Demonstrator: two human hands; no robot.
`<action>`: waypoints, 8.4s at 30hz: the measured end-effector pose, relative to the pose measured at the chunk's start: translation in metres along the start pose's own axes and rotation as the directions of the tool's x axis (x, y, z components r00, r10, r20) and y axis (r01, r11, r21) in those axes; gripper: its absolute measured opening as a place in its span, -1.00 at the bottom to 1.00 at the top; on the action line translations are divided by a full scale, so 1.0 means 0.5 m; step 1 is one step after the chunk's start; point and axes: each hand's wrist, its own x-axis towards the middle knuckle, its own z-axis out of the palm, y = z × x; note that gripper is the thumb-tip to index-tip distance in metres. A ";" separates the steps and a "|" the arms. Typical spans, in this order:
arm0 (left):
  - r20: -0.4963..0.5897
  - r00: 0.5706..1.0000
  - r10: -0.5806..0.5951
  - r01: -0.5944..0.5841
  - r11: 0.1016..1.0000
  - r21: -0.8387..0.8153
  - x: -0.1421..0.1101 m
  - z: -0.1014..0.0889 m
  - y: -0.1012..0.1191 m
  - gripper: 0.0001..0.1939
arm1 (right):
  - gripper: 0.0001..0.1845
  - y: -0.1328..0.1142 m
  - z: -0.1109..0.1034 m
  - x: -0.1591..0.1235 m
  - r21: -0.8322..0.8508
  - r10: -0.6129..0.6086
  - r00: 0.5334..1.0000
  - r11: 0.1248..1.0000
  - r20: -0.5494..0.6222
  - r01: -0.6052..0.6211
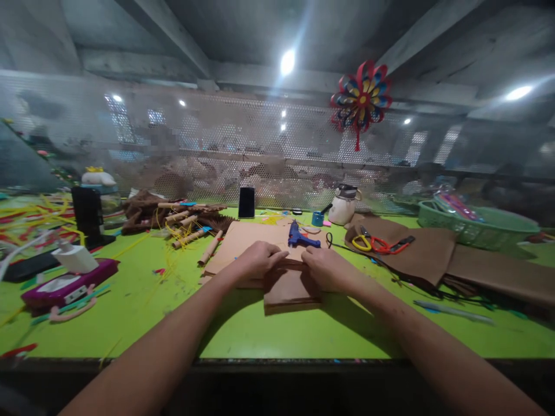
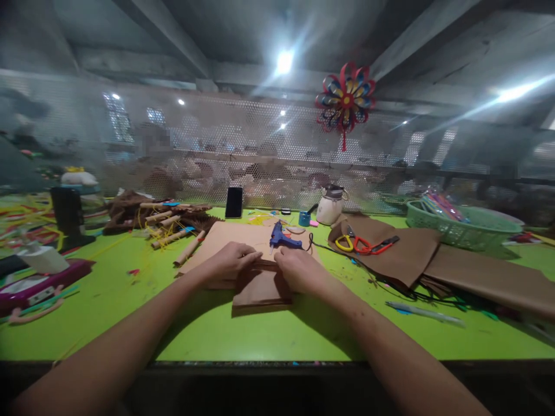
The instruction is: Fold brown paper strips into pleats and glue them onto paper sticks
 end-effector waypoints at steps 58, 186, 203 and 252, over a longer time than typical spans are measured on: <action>0.048 0.998 0.048 -0.033 0.961 -0.276 -0.012 -0.001 0.041 -0.62 | -0.69 0.035 -0.018 0.010 0.988 0.213 0.972 -0.139 0.101 -0.073; 0.485 0.863 0.142 0.339 0.549 -0.764 -0.044 0.011 0.046 -0.68 | -0.65 -0.003 -0.067 -0.024 0.991 -0.152 0.984 -0.112 -0.095 0.078; -0.057 0.990 -0.130 0.089 0.881 -0.464 -0.003 0.000 0.007 -0.57 | -0.68 0.040 0.007 0.027 0.813 -0.112 0.994 0.580 0.019 0.050; 0.074 0.996 0.047 -0.053 0.995 0.084 0.028 0.040 -0.028 -0.75 | -0.92 0.050 0.077 0.028 0.464 0.009 0.998 0.885 -0.054 0.017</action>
